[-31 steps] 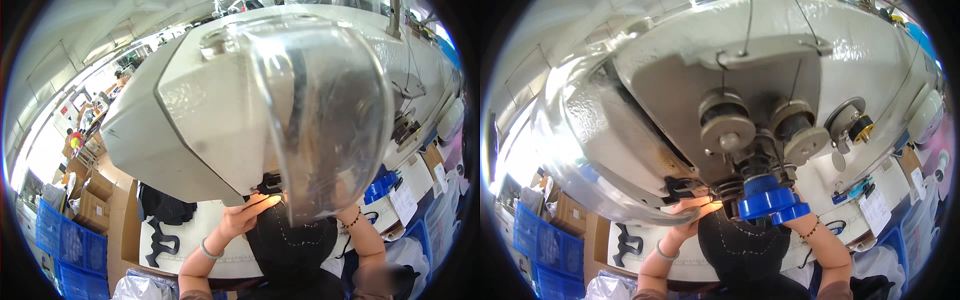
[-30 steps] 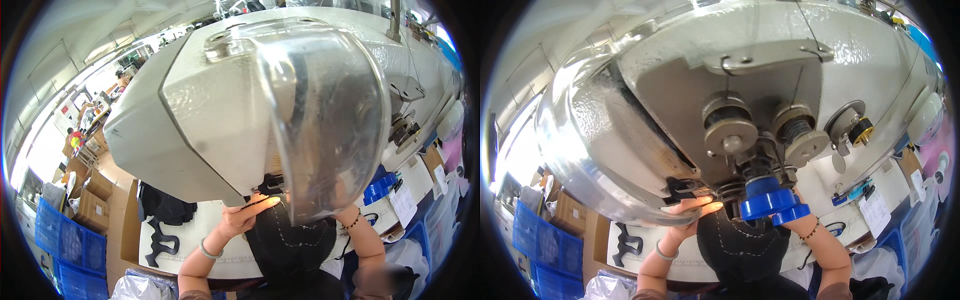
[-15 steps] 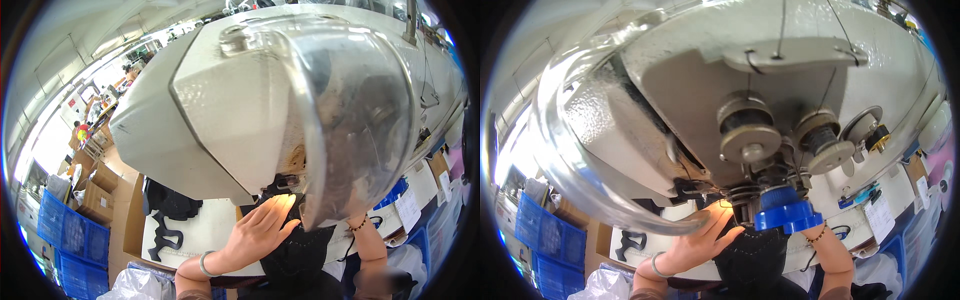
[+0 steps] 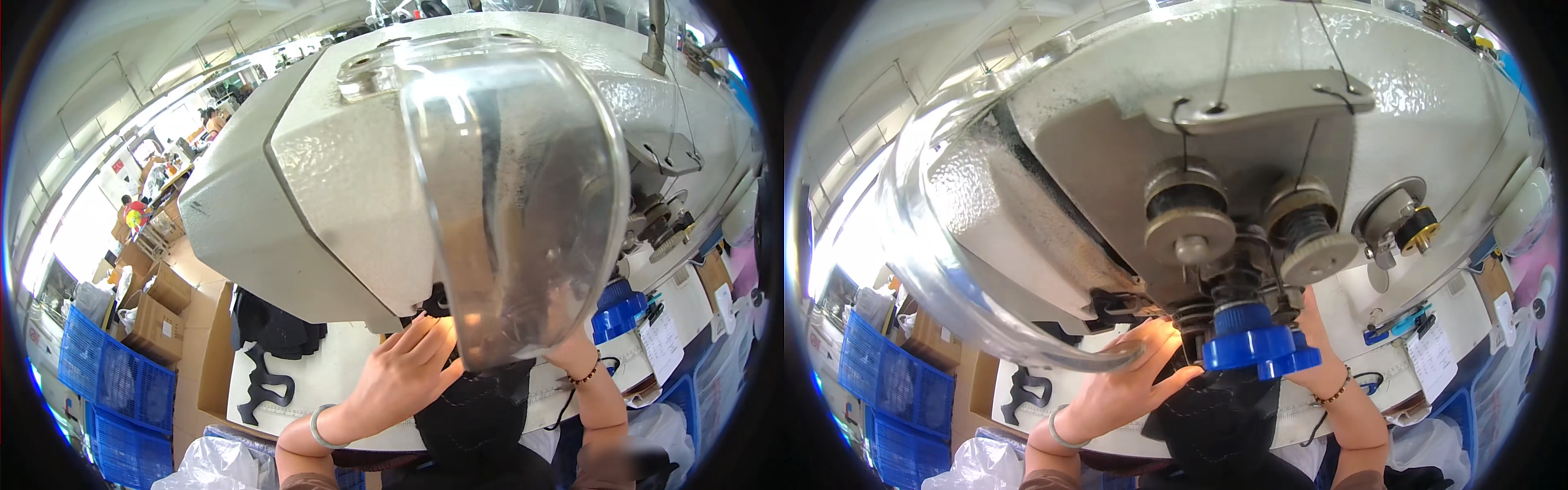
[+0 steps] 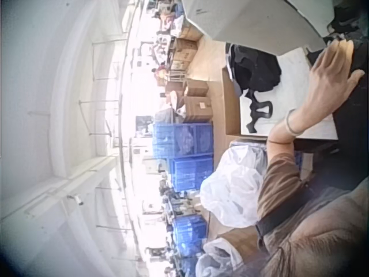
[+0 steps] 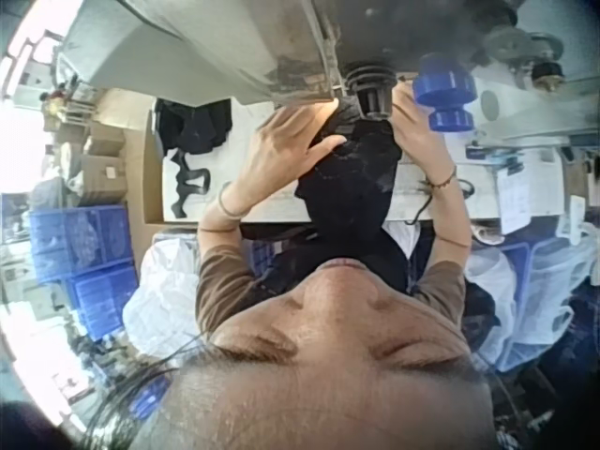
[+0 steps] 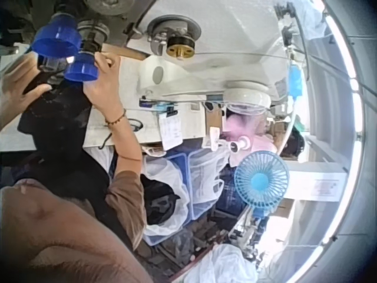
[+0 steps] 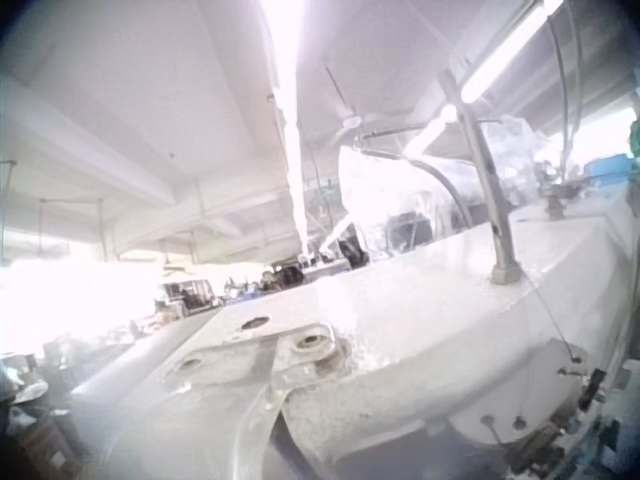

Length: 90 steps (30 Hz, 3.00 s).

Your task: The person takes fabric pieces from a stack and feeds them through a sewing machine to stitch them together.

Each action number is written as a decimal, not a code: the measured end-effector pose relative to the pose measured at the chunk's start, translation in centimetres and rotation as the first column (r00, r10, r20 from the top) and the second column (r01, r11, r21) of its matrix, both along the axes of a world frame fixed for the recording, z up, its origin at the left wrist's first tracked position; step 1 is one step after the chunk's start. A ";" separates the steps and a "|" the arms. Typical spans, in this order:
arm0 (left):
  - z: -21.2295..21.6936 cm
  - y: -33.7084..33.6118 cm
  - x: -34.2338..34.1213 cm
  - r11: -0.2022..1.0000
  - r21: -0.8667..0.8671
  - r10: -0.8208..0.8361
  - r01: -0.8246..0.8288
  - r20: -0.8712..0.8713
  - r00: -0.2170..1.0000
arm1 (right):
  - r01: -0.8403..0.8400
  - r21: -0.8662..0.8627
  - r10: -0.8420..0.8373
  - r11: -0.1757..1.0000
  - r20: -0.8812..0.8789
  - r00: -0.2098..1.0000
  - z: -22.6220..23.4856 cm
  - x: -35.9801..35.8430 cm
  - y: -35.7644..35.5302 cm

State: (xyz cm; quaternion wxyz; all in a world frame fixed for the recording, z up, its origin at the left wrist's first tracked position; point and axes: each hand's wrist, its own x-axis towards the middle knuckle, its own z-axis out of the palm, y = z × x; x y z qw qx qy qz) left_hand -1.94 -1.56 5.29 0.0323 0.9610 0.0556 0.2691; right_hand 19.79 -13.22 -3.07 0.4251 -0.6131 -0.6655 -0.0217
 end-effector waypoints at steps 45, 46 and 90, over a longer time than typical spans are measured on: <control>-5.6 4.5 0.2 0.996 -0.088 0.001 0.034 0.365 0.931 | -0.079 0.331 -0.116 0.940 0.530 0.840 3.0 -4.3 -1.0; -5.4 4.4 0.2 0.996 -0.083 0.019 0.010 0.338 0.941 | -0.028 0.353 -0.187 0.935 0.559 0.808 3.4 -4.6 -1.0; -3.3 1.2 0.1 0.971 0.231 -0.130 0.066 0.273 0.953 | 0.080 0.189 -0.093 0.979 0.062 0.994 -0.5 -1.7 0.9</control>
